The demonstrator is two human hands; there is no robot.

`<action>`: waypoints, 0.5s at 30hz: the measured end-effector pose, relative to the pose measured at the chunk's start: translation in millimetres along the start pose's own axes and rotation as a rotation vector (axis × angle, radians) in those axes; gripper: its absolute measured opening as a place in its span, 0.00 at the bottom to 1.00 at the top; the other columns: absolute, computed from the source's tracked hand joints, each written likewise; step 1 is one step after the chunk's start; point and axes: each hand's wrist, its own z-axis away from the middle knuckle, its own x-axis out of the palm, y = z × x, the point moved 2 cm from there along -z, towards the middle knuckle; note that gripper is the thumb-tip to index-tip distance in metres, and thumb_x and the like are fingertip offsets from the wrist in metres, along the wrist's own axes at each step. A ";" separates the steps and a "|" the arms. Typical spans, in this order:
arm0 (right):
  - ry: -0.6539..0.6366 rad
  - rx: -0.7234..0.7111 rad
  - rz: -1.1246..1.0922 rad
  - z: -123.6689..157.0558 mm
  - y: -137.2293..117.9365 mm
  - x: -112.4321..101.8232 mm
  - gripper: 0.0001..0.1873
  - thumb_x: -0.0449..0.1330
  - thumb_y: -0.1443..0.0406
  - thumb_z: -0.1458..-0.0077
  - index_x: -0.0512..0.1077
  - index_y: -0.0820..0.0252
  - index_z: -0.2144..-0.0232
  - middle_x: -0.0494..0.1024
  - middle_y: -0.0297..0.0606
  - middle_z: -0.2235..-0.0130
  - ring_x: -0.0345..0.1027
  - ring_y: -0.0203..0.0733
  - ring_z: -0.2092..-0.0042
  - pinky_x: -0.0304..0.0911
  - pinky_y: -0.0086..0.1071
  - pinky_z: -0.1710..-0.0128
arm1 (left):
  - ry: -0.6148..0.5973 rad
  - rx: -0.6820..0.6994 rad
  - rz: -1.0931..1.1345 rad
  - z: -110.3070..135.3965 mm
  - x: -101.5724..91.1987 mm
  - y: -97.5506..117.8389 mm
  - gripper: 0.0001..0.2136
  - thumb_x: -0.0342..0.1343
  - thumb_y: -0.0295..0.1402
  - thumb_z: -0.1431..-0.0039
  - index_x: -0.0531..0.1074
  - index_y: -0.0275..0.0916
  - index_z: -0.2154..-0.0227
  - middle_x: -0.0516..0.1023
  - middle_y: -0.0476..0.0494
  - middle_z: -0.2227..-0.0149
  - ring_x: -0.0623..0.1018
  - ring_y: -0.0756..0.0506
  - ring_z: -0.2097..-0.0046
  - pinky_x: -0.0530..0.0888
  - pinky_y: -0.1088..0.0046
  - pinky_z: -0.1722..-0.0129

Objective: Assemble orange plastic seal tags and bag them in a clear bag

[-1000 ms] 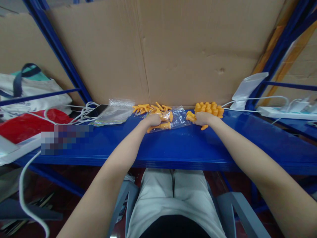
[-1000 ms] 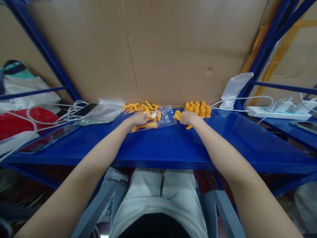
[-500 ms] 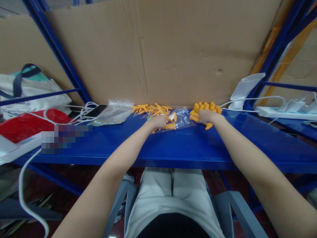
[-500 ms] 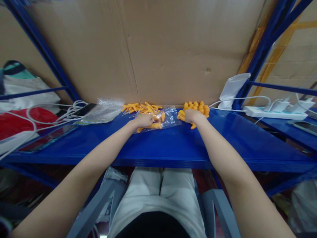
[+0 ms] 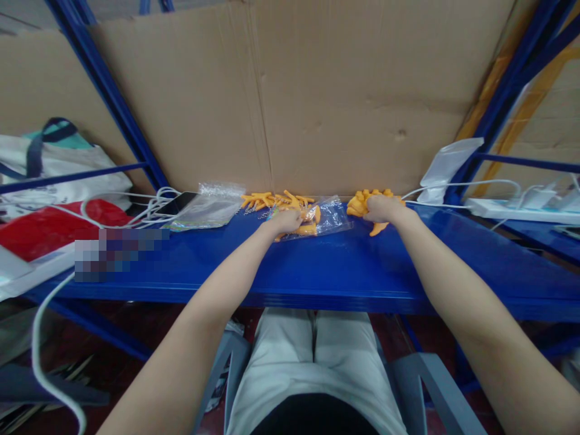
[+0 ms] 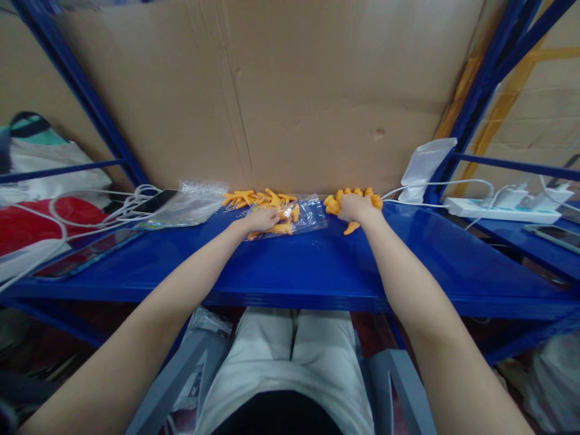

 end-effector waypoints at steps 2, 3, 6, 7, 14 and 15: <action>0.005 0.007 0.007 5.2 -0.9 -11.0 0.22 0.58 0.59 0.47 0.75 0.63 0.52 0.78 0.55 0.55 0.69 0.62 0.49 0.62 0.51 0.50 | 0.011 -0.001 -0.024 0.2 0.3 -2.7 0.19 0.41 0.35 0.36 0.77 0.34 0.58 0.78 0.33 0.52 0.76 0.41 0.53 0.70 0.69 0.54; 0.007 0.002 0.006 6.9 -1.1 -14.8 0.20 0.58 0.59 0.48 0.77 0.60 0.55 0.79 0.52 0.57 0.71 0.60 0.51 0.62 0.50 0.51 | 0.014 0.000 -0.033 0.6 0.4 -3.6 0.18 0.41 0.35 0.36 0.77 0.35 0.59 0.79 0.35 0.53 0.76 0.41 0.54 0.70 0.69 0.55; 0.022 -0.014 -0.003 8.8 -1.6 -18.2 0.15 0.59 0.60 0.49 0.79 0.55 0.60 0.80 0.47 0.60 0.72 0.57 0.54 0.62 0.52 0.52 | 0.016 0.004 -0.047 2.0 0.6 -4.6 0.17 0.42 0.35 0.37 0.76 0.37 0.61 0.79 0.37 0.55 0.77 0.42 0.55 0.70 0.71 0.58; 0.027 -0.023 -0.010 8.7 -2.4 -17.1 0.14 0.59 0.61 0.49 0.79 0.55 0.61 0.80 0.47 0.60 0.72 0.57 0.54 0.61 0.53 0.52 | 0.020 0.004 -0.056 2.5 0.5 -4.5 0.17 0.42 0.35 0.37 0.76 0.37 0.61 0.79 0.37 0.55 0.76 0.42 0.55 0.70 0.71 0.58; 0.075 -0.157 -0.130 10.2 -17.2 -7.5 0.11 0.60 0.63 0.47 0.80 0.55 0.62 0.80 0.47 0.59 0.71 0.58 0.52 0.58 0.53 0.48 | 0.031 0.003 -0.089 4.5 0.3 -2.1 0.17 0.42 0.35 0.36 0.76 0.35 0.60 0.79 0.35 0.56 0.76 0.41 0.55 0.69 0.69 0.58; 0.069 -0.180 -0.147 10.0 -19.1 -6.3 0.11 0.60 0.63 0.46 0.80 0.55 0.62 0.80 0.46 0.59 0.71 0.58 0.52 0.59 0.52 0.48 | 0.034 0.001 -0.082 5.2 0.0 -1.7 0.17 0.42 0.34 0.37 0.76 0.35 0.60 0.79 0.35 0.56 0.76 0.41 0.55 0.69 0.69 0.58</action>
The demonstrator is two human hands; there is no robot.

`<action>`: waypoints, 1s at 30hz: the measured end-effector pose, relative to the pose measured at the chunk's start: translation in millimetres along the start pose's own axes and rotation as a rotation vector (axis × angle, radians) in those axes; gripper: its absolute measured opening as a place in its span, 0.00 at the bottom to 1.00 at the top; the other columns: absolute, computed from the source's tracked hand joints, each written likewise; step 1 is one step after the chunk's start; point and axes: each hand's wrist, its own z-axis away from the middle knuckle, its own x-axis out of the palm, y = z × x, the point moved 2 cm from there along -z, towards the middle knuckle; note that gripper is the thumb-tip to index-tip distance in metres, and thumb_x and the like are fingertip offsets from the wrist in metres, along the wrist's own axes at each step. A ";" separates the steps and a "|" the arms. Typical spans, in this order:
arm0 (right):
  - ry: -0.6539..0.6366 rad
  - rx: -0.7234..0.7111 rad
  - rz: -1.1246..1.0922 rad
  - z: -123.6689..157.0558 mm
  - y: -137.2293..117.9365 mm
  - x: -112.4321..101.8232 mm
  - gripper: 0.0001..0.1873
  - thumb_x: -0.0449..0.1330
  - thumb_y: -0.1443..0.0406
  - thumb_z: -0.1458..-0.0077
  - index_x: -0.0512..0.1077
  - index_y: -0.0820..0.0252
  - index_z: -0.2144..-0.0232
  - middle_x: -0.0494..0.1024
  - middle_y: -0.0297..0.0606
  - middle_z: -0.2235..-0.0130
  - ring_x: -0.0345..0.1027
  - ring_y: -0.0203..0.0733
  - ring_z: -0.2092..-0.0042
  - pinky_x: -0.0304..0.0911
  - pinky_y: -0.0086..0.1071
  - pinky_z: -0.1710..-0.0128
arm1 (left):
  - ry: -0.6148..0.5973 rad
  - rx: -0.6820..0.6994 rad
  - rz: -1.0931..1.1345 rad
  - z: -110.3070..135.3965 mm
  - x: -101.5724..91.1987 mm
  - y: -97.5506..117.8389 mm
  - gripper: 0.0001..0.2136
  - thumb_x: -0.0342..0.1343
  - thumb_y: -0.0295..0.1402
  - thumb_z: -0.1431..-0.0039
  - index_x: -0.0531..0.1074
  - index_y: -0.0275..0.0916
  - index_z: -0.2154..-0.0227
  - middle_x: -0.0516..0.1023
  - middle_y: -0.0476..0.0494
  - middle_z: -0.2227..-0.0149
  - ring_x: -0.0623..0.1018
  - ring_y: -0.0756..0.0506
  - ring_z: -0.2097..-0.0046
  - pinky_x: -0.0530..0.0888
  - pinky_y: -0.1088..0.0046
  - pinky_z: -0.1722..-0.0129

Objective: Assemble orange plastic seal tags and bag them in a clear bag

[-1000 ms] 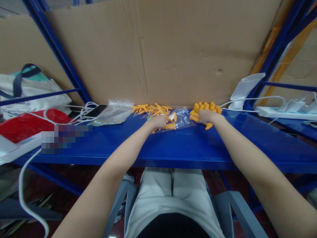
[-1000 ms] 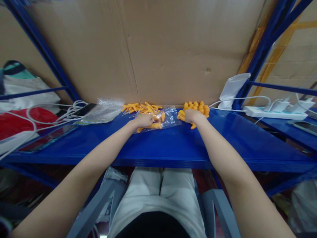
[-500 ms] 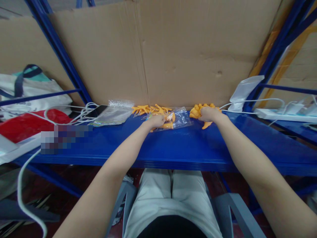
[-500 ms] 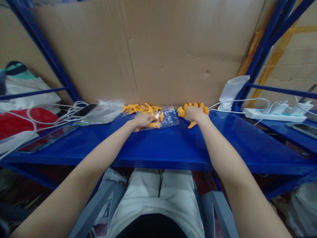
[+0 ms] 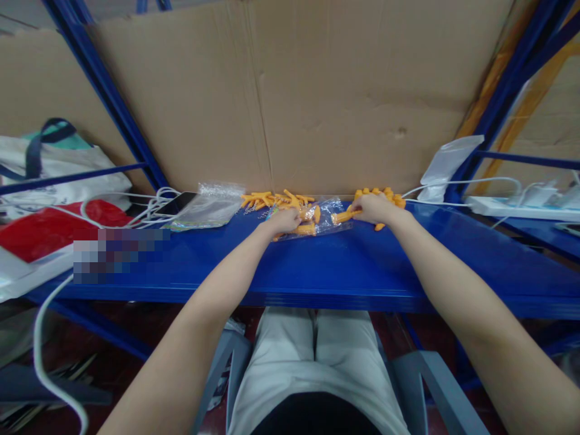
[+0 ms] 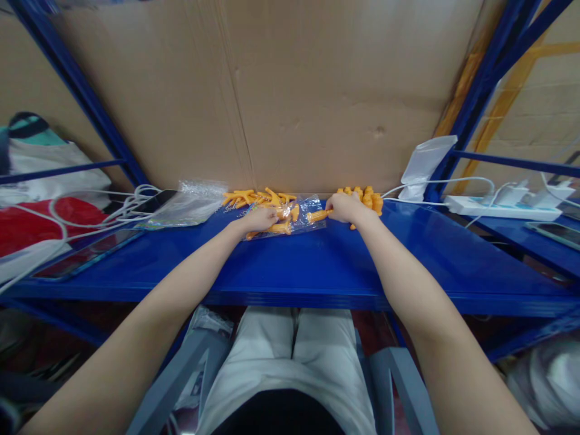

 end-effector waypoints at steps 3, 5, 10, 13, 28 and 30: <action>-0.008 -0.049 -0.060 -3.5 -1.4 4.9 0.10 0.60 0.61 0.45 0.80 0.55 0.62 0.80 0.45 0.58 0.71 0.57 0.50 0.59 0.52 0.47 | 0.017 -0.007 0.046 2.7 -2.7 0.1 0.15 0.44 0.34 0.37 0.76 0.34 0.61 0.79 0.35 0.57 0.77 0.41 0.56 0.70 0.69 0.58; -0.006 -0.065 -0.126 -6.8 -0.5 8.2 0.10 0.62 0.61 0.45 0.80 0.54 0.62 0.81 0.44 0.58 0.72 0.56 0.51 0.60 0.51 0.48 | 0.036 -0.008 0.101 4.5 -6.2 -1.8 0.14 0.45 0.33 0.38 0.75 0.35 0.61 0.79 0.36 0.56 0.77 0.42 0.56 0.70 0.70 0.57; 0.004 -0.116 -0.310 -12.2 -1.9 14.2 0.10 0.62 0.66 0.47 0.80 0.55 0.62 0.82 0.40 0.58 0.74 0.50 0.56 0.65 0.42 0.53 | 0.125 -0.076 0.164 5.8 -17.4 -18.1 0.14 0.46 0.30 0.39 0.75 0.33 0.60 0.79 0.35 0.56 0.77 0.42 0.54 0.70 0.70 0.55; 0.013 -0.150 -0.406 -14.4 -4.7 20.6 0.09 0.62 0.67 0.48 0.81 0.57 0.64 0.82 0.38 0.61 0.75 0.47 0.59 0.66 0.36 0.56 | 0.140 -0.133 0.150 8.0 -21.5 -28.2 0.14 0.46 0.28 0.41 0.76 0.32 0.60 0.80 0.36 0.58 0.77 0.43 0.55 0.71 0.71 0.55; -0.010 -0.293 -0.614 -23.7 -15.3 41.3 0.16 0.60 0.64 0.51 0.82 0.63 0.62 0.81 0.35 0.69 0.66 0.36 0.72 0.60 0.27 0.72 | -0.250 -0.250 0.271 17.4 -14.7 -32.6 0.14 0.44 0.30 0.41 0.74 0.31 0.63 0.76 0.41 0.77 0.74 0.48 0.78 0.72 0.73 0.72; 0.018 -0.301 -0.625 -24.0 -15.2 40.8 0.15 0.60 0.63 0.51 0.82 0.63 0.63 0.81 0.34 0.71 0.66 0.36 0.72 0.60 0.27 0.72 | -0.255 -0.247 0.265 17.0 -13.7 -33.1 0.14 0.45 0.31 0.41 0.74 0.31 0.62 0.77 0.40 0.76 0.75 0.47 0.77 0.72 0.74 0.72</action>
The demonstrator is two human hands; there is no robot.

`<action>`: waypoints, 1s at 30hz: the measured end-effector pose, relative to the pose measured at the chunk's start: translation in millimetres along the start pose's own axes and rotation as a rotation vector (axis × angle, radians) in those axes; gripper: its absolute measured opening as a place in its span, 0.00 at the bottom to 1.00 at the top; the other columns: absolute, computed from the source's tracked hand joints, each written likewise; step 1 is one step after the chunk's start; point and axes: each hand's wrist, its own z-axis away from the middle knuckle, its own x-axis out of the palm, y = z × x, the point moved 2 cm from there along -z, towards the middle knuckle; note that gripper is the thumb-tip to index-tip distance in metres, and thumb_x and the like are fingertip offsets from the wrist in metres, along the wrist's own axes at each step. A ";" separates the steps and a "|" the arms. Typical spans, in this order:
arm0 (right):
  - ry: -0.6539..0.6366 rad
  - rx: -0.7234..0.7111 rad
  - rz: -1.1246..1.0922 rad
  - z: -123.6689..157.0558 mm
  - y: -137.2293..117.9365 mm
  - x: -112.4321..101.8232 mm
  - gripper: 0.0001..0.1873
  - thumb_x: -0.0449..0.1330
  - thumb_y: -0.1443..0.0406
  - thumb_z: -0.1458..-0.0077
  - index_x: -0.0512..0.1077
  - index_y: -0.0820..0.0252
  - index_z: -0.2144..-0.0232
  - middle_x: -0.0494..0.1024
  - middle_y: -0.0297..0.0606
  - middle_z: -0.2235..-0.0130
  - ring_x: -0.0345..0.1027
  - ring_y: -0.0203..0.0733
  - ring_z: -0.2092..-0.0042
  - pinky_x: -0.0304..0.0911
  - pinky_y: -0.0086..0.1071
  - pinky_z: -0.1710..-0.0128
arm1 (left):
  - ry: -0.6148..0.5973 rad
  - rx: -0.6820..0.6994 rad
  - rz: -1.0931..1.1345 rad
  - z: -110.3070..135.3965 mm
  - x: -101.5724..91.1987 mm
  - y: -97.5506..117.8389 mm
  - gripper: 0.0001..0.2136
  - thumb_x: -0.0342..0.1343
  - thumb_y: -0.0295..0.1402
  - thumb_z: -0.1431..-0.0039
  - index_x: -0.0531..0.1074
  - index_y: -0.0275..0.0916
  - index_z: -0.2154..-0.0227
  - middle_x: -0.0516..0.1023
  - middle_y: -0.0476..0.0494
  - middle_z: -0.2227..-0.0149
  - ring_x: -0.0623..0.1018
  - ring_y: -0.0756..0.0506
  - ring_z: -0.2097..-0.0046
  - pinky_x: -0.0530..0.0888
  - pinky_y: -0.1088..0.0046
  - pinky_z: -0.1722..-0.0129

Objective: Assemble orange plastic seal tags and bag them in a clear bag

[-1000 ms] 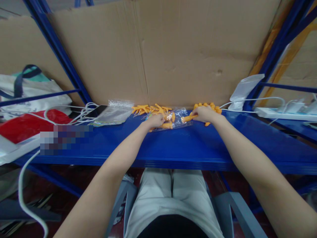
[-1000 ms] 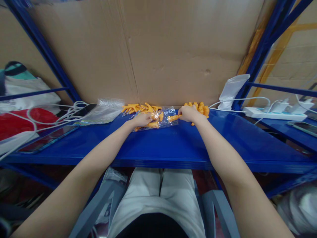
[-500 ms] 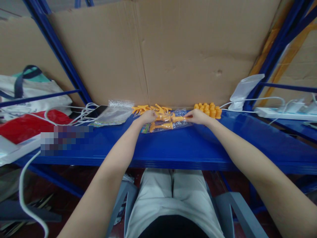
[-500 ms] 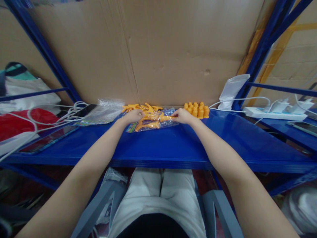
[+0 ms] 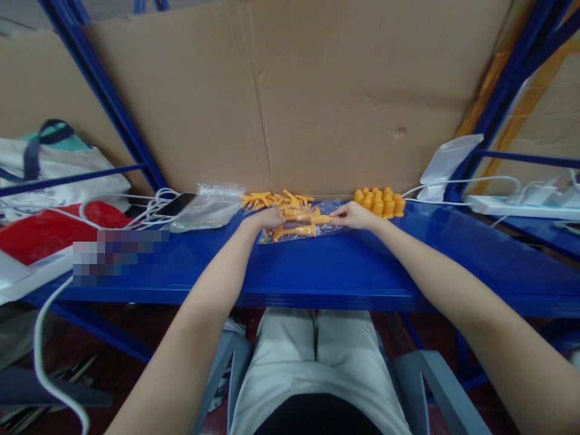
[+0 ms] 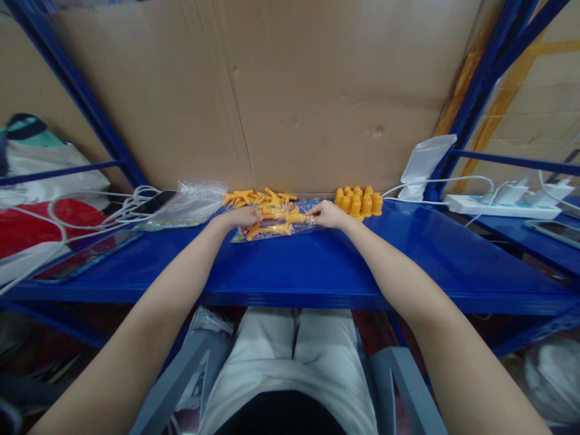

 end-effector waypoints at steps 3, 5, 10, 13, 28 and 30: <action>0.050 -0.015 -0.027 -0.8 0.0 1.0 0.14 0.60 0.61 0.50 0.83 0.62 0.65 0.80 0.34 0.72 0.67 0.37 0.72 0.61 0.28 0.72 | -0.002 0.002 0.005 -1.1 0.7 -0.5 0.14 0.46 0.32 0.42 0.74 0.33 0.59 0.78 0.39 0.74 0.76 0.46 0.76 0.72 0.74 0.72; 0.051 -0.014 -0.040 -1.7 -0.8 3.4 0.14 0.61 0.61 0.50 0.82 0.62 0.65 0.81 0.35 0.71 0.68 0.38 0.72 0.62 0.28 0.71 | -0.001 0.002 0.011 -1.8 1.0 -0.9 0.14 0.47 0.32 0.41 0.75 0.32 0.59 0.79 0.37 0.73 0.77 0.46 0.76 0.72 0.72 0.72; 0.023 0.027 -0.011 -1.9 -6.7 7.2 0.14 0.60 0.66 0.50 0.81 0.60 0.60 0.82 0.38 0.61 0.72 0.38 0.69 0.68 0.30 0.67 | 0.006 0.000 0.016 -1.9 1.5 -1.2 0.16 0.45 0.31 0.41 0.75 0.28 0.60 0.79 0.34 0.72 0.78 0.43 0.74 0.73 0.68 0.71; 0.017 0.087 -0.010 0.2 -8.4 5.8 0.18 0.59 0.71 0.49 0.79 0.59 0.56 0.82 0.38 0.60 0.75 0.39 0.66 0.71 0.33 0.61 | 0.009 -0.001 0.013 -0.1 1.4 0.1 0.16 0.45 0.30 0.42 0.76 0.28 0.60 0.79 0.32 0.71 0.79 0.42 0.72 0.74 0.67 0.69; 0.097 0.089 -0.532 -1.9 -7.6 11.2 0.25 0.56 0.80 0.57 0.79 0.60 0.59 0.79 0.39 0.50 0.73 0.43 0.48 0.65 0.40 0.43 | 0.014 0.004 0.015 3.9 -0.2 4.8 0.18 0.45 0.26 0.43 0.73 0.25 0.54 0.79 0.33 0.71 0.76 0.47 0.77 0.71 0.74 0.75; 0.119 0.141 -0.652 -0.6 -8.7 12.0 0.22 0.57 0.79 0.56 0.78 0.59 0.59 0.80 0.40 0.52 0.74 0.42 0.51 0.67 0.38 0.46 | 0.022 0.007 0.018 2.0 0.8 3.7 0.17 0.45 0.27 0.42 0.73 0.25 0.55 0.78 0.34 0.72 0.75 0.47 0.78 0.71 0.74 0.74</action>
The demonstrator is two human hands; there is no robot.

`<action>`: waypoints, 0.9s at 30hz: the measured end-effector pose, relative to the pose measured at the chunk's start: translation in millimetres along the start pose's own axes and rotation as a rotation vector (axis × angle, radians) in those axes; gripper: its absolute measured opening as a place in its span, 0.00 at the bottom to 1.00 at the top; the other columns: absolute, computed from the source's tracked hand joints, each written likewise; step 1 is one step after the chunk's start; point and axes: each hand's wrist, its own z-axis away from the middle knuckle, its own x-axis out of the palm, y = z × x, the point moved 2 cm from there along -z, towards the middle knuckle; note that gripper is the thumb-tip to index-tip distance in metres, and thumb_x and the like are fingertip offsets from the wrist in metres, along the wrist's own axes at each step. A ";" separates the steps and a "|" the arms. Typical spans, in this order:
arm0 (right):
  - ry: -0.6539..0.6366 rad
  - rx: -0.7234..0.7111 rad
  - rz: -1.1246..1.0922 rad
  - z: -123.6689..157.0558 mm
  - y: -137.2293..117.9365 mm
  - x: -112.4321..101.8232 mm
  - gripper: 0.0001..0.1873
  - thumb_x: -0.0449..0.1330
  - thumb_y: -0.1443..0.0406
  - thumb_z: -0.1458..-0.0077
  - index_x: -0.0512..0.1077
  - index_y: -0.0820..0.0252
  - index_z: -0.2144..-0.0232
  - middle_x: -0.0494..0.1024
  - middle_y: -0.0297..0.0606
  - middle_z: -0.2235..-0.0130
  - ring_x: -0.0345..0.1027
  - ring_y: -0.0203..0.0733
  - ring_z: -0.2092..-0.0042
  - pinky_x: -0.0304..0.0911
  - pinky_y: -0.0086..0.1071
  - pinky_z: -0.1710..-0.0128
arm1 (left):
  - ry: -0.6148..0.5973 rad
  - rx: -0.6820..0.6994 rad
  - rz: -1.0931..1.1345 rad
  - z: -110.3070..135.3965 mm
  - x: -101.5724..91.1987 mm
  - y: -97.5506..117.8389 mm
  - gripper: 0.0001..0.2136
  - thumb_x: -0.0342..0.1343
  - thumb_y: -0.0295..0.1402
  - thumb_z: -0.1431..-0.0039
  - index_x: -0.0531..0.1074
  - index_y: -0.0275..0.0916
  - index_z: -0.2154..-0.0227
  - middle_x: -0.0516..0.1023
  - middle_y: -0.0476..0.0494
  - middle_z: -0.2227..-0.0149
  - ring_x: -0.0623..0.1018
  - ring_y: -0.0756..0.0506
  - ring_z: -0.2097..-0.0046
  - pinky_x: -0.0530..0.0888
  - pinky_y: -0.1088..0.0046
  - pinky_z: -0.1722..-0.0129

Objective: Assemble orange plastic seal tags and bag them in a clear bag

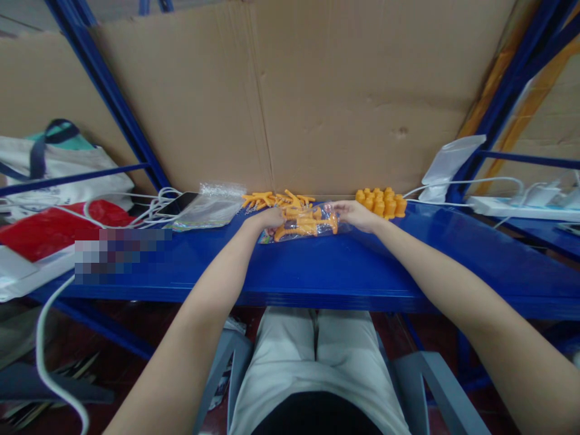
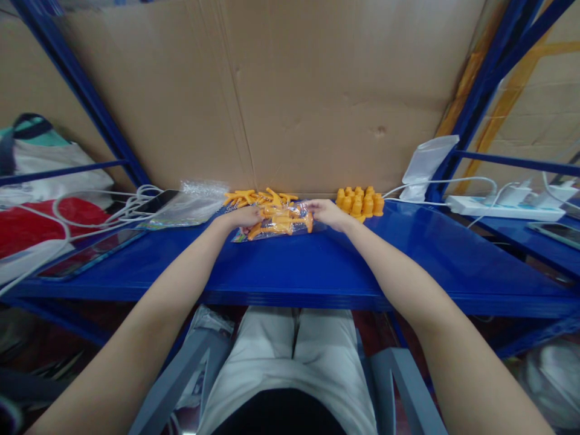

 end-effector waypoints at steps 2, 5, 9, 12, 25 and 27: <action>0.066 0.057 -0.028 0.3 0.7 -1.7 0.18 0.57 0.77 0.53 0.78 0.60 0.61 0.80 0.41 0.53 0.75 0.40 0.53 0.69 0.36 0.49 | -0.001 0.007 -0.001 -1.2 0.6 -0.9 0.17 0.44 0.27 0.42 0.73 0.25 0.55 0.78 0.34 0.72 0.74 0.47 0.78 0.70 0.74 0.75; 0.183 0.120 0.118 -1.3 3.3 -9.4 0.14 0.56 0.77 0.52 0.78 0.62 0.66 0.81 0.43 0.58 0.75 0.38 0.58 0.70 0.33 0.55 | -0.010 0.015 -0.001 -1.3 0.5 -1.3 0.18 0.44 0.28 0.42 0.72 0.25 0.54 0.78 0.33 0.71 0.74 0.47 0.78 0.71 0.73 0.74; 0.143 0.062 0.625 -2.8 4.2 -18.0 0.09 0.58 0.75 0.53 0.78 0.63 0.71 0.81 0.42 0.65 0.74 0.40 0.63 0.69 0.31 0.59 | -0.007 0.027 0.017 0.4 -0.2 -0.4 0.20 0.46 0.30 0.44 0.71 0.27 0.51 0.79 0.35 0.72 0.76 0.45 0.77 0.72 0.71 0.73; 0.000 0.000 0.909 -1.8 3.2 -17.7 0.08 0.59 0.73 0.53 0.79 0.62 0.73 0.81 0.39 0.69 0.74 0.41 0.65 0.67 0.30 0.62 | -0.001 0.021 0.022 1.2 -0.1 0.4 0.19 0.46 0.29 0.45 0.72 0.26 0.53 0.78 0.35 0.74 0.76 0.44 0.77 0.72 0.71 0.73; -0.227 0.011 0.732 -3.9 1.9 -9.6 0.16 0.58 0.71 0.49 0.82 0.55 0.62 0.83 0.32 0.59 0.76 0.41 0.59 0.69 0.32 0.55 | 0.018 -0.050 0.097 -0.2 -0.2 -0.1 0.15 0.43 0.30 0.39 0.75 0.30 0.69 0.72 0.43 0.81 0.72 0.48 0.81 0.71 0.72 0.74; -0.243 0.036 0.718 -3.4 0.5 -8.2 0.16 0.58 0.72 0.48 0.82 0.55 0.61 0.82 0.32 0.57 0.76 0.41 0.58 0.69 0.33 0.54 | 0.029 -0.045 0.092 1.6 -0.7 1.3 0.18 0.41 0.33 0.36 0.75 0.30 0.68 0.73 0.42 0.80 0.72 0.48 0.81 0.71 0.73 0.75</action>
